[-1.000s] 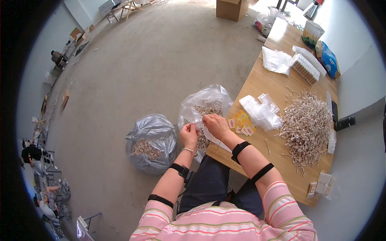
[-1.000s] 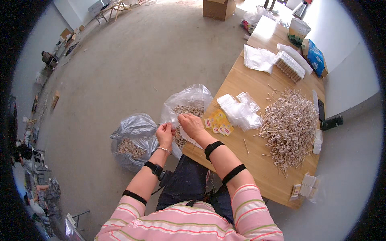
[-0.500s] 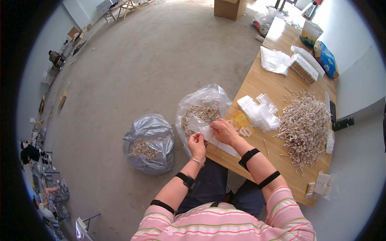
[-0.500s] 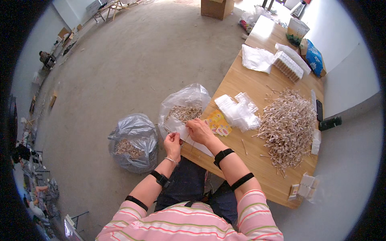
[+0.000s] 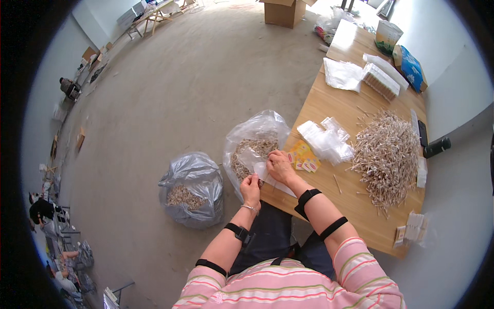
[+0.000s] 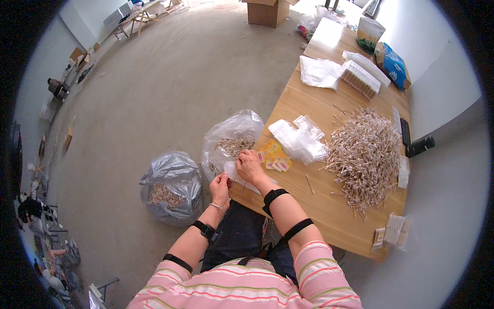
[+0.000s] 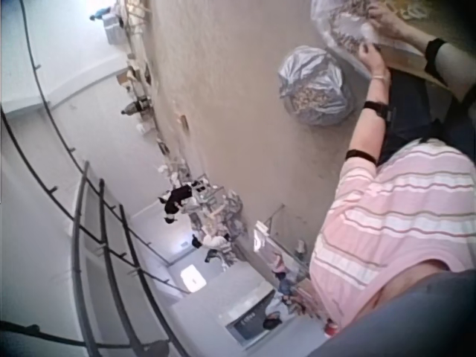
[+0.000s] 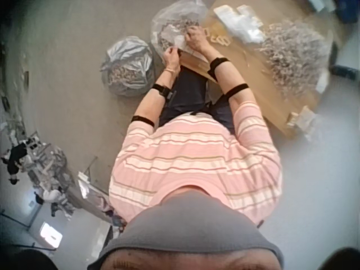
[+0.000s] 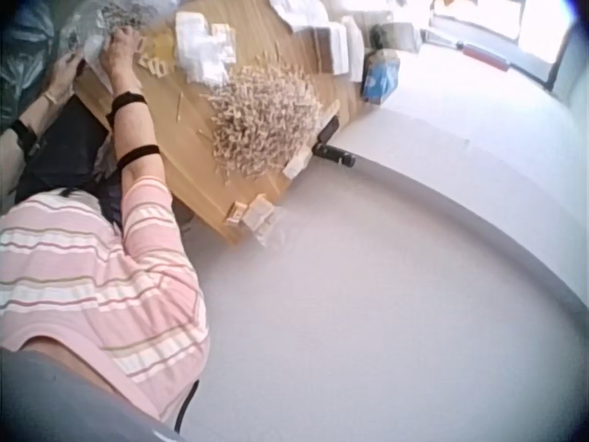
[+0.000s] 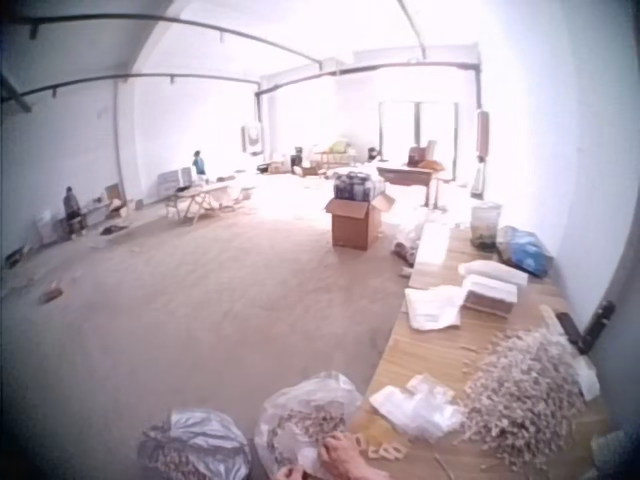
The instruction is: Sorting and packing medical swabs into small plastic bags.
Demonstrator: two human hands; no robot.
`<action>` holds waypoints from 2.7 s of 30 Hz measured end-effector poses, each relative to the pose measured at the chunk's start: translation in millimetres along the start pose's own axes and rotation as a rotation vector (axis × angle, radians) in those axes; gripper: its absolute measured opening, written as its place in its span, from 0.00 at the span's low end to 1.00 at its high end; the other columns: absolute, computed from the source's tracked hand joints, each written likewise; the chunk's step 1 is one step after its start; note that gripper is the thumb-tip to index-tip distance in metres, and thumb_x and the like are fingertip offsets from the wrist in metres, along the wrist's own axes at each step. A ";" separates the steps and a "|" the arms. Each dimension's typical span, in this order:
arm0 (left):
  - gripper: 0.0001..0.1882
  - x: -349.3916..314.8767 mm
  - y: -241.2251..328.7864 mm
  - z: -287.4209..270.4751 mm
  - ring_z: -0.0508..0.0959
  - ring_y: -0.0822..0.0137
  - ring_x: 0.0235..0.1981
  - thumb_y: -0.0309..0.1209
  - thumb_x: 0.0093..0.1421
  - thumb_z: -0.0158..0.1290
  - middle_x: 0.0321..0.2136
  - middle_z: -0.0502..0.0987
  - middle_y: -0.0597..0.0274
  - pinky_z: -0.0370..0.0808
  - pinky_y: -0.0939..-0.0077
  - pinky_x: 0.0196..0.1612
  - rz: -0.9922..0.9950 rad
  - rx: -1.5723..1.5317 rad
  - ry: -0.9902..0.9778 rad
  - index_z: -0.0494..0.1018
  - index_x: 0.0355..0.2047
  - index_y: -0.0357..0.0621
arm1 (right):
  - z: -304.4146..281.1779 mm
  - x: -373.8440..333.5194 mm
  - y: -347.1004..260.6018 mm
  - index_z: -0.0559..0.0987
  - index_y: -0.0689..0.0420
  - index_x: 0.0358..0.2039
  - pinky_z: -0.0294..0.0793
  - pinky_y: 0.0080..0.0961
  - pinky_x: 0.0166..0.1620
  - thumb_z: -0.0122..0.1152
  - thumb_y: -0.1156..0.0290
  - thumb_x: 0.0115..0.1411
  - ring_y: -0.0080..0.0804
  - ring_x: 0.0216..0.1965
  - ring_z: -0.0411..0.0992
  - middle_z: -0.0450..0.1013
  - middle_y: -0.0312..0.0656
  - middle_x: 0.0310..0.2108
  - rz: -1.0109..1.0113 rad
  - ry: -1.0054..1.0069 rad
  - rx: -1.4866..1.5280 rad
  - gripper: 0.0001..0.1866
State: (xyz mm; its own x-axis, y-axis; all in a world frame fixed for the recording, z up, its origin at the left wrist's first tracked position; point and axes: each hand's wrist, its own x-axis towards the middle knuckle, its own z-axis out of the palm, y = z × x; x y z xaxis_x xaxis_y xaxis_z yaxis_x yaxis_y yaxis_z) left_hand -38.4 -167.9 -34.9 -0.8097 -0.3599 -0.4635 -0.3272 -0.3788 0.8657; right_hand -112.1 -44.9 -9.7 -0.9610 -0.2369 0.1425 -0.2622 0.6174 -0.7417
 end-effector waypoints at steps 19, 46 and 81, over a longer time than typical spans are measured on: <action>0.08 11.6 -7.0 5.8 0.68 0.79 0.21 0.32 0.59 0.55 0.21 0.72 0.71 0.66 0.84 0.25 0.156 0.057 0.112 0.74 0.29 0.39 | 8.8 5.9 6.1 0.79 0.57 0.25 0.65 0.35 0.51 0.53 0.69 0.51 0.44 0.45 0.67 0.74 0.43 0.36 0.059 0.020 0.023 0.08; 0.11 -0.5 -4.3 -4.2 0.70 0.78 0.28 0.33 0.57 0.57 0.25 0.73 0.70 0.68 0.82 0.32 0.090 0.255 -0.013 0.74 0.31 0.37 | 4.0 9.7 4.6 0.78 0.62 0.22 0.66 0.35 0.52 0.52 0.68 0.47 0.48 0.47 0.66 0.74 0.48 0.40 0.061 -0.046 -0.002 0.11; 0.34 -3.2 5.2 17.2 0.42 0.50 0.67 0.40 0.53 0.53 0.66 0.48 0.57 0.40 0.48 0.64 0.802 1.555 -0.217 0.57 0.61 0.53 | -146.7 -210.0 73.1 0.72 0.55 0.43 0.56 0.45 0.58 0.56 0.73 0.46 0.50 0.55 0.59 0.62 0.50 0.54 0.657 0.809 -0.438 0.20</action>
State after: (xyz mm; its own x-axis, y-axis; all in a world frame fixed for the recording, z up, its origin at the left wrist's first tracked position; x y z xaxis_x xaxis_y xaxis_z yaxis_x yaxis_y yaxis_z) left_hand -45.9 -154.0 -25.7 -0.9909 0.1262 0.0470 0.1342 0.9540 0.2680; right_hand 57.7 160.0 2.3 -0.6563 0.6878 0.3101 0.4600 0.6906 -0.5582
